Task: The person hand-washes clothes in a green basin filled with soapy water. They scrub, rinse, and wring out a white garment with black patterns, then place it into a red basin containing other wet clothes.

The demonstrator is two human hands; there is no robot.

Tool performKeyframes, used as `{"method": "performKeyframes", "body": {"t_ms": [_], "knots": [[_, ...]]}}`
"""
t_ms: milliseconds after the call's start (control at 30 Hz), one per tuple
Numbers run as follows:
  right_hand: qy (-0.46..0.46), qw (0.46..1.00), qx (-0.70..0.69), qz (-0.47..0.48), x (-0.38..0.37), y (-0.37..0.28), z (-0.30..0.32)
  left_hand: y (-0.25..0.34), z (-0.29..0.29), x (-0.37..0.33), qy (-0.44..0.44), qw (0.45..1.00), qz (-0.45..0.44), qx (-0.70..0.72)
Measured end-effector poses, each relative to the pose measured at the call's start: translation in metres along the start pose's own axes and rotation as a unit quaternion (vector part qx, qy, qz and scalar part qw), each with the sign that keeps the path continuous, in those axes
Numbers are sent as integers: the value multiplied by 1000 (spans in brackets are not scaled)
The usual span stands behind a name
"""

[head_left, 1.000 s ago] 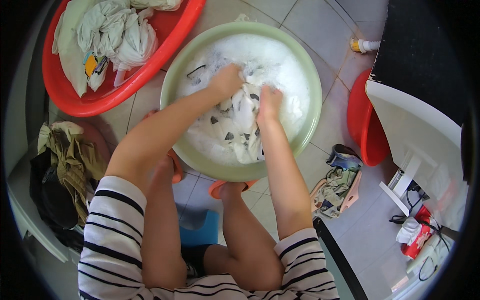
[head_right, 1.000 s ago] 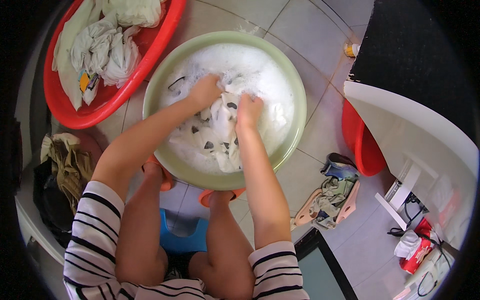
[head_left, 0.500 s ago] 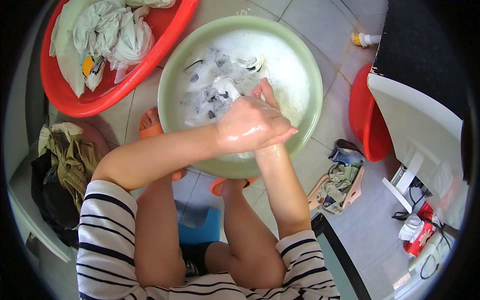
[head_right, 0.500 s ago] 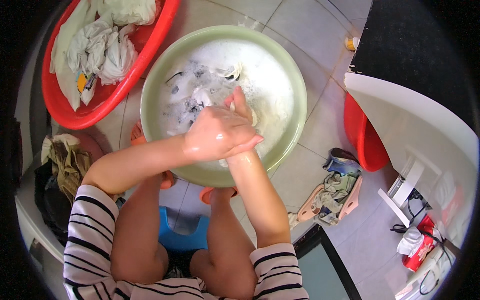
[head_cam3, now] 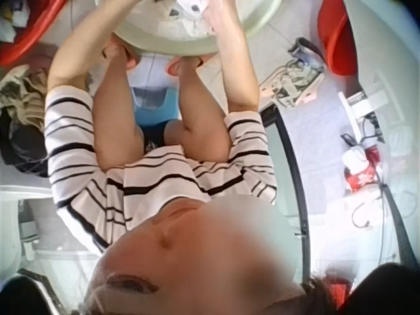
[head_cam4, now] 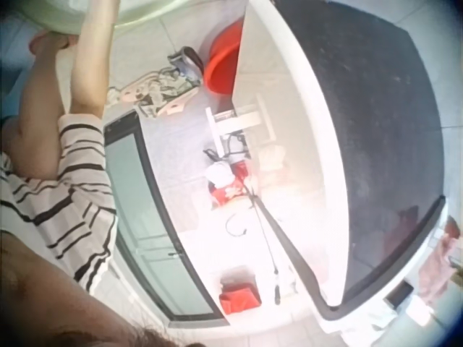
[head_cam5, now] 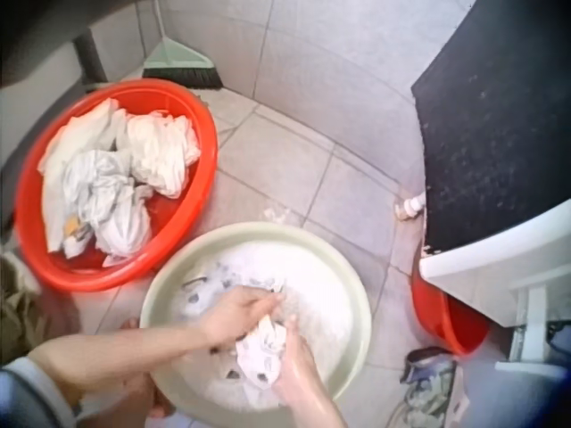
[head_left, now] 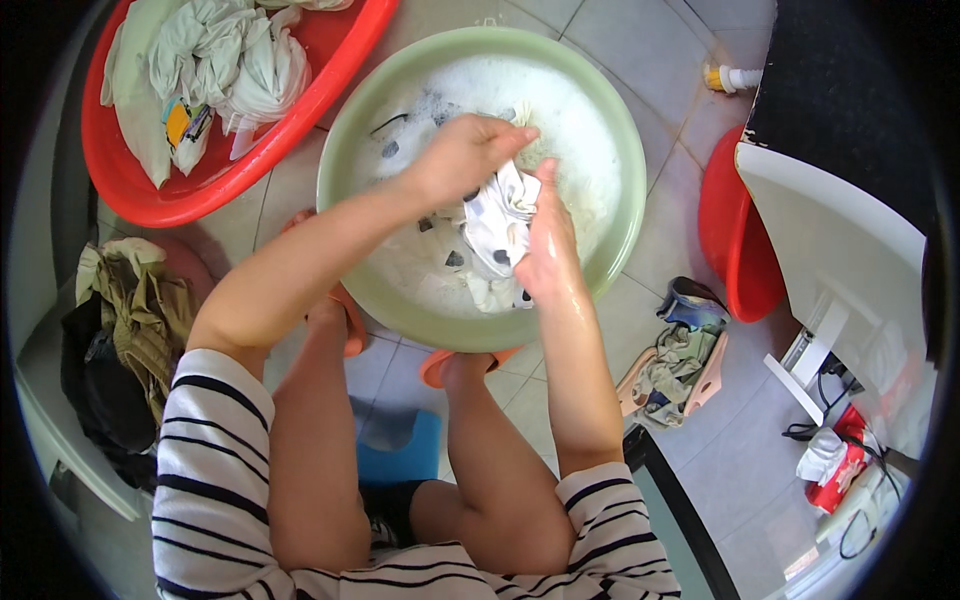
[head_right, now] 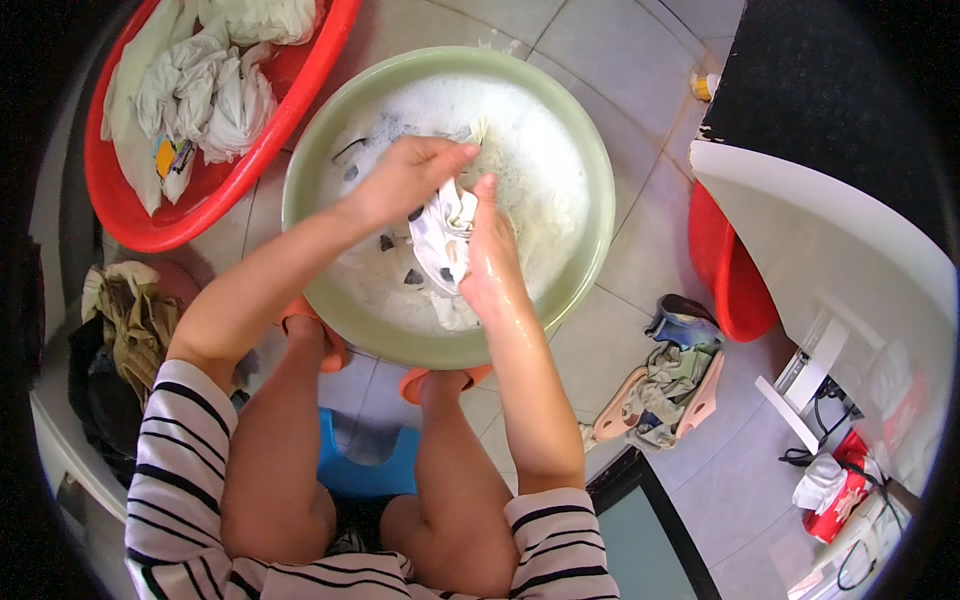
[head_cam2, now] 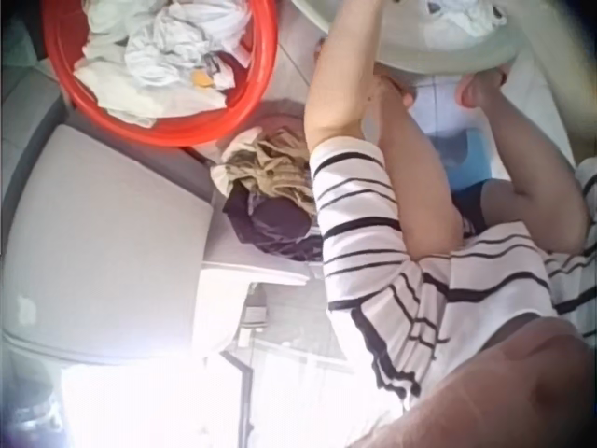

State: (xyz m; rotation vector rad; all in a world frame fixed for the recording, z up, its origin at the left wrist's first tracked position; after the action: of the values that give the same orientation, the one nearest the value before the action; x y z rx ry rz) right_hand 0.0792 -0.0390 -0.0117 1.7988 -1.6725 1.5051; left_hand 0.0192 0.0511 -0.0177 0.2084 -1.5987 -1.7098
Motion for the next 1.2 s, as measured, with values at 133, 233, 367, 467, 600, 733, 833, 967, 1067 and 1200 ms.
{"method": "performKeyframes", "body": {"t_ms": [133, 233, 367, 467, 600, 733, 833, 967, 1067, 1200], "knots": [[-125, 955, 258, 73, 18, -30, 0, 4, 16, 11, -71, 993, 11, 95], [-87, 948, 292, 98, 22, -37, 3, -4, 25, 11, -104, 989, 8, 107], [-10, 966, 184, 183, -4, -49, 25, -14, 23, 4, -86, 994, 6, 65], [55, 959, 188, 202, -41, -25, 49, -52, 23, -15, -30, 991, 54, -118], [111, 929, 244, 255, -71, -9, 64, -77, 24, -30, 79, 959, -22, -271], [143, 984, 20, 101, -71, 3, 63, -70, 19, -29, 63, 946, 101, -300], [42, 993, -95, 51, -55, 3, 39, 14, -9, 16, 140, 971, -129, -148], [20, 992, -123, 21, -37, 16, 10, 57, -18, 50, 157, 887, -343, -266], [44, 991, -111, 68, -34, 28, -1, 7, 15, 2, 115, 947, -95, -284], [26, 984, -153, 89, -31, 28, 20, 50, -24, 39, 127, 883, -282, -353]]}}
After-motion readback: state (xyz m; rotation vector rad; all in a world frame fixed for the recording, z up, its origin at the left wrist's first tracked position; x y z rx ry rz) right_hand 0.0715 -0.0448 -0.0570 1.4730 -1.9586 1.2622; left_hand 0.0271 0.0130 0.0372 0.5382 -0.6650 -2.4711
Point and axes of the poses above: each hand's wrist, its own x-axis away from the middle knuckle, its own z-axis out of the back of the hand, y = z × x, the point moved 7 cm from there along -x, towards the middle knuckle, and after that the axes turned 14 degrees about -x, right-handed, at the moved point
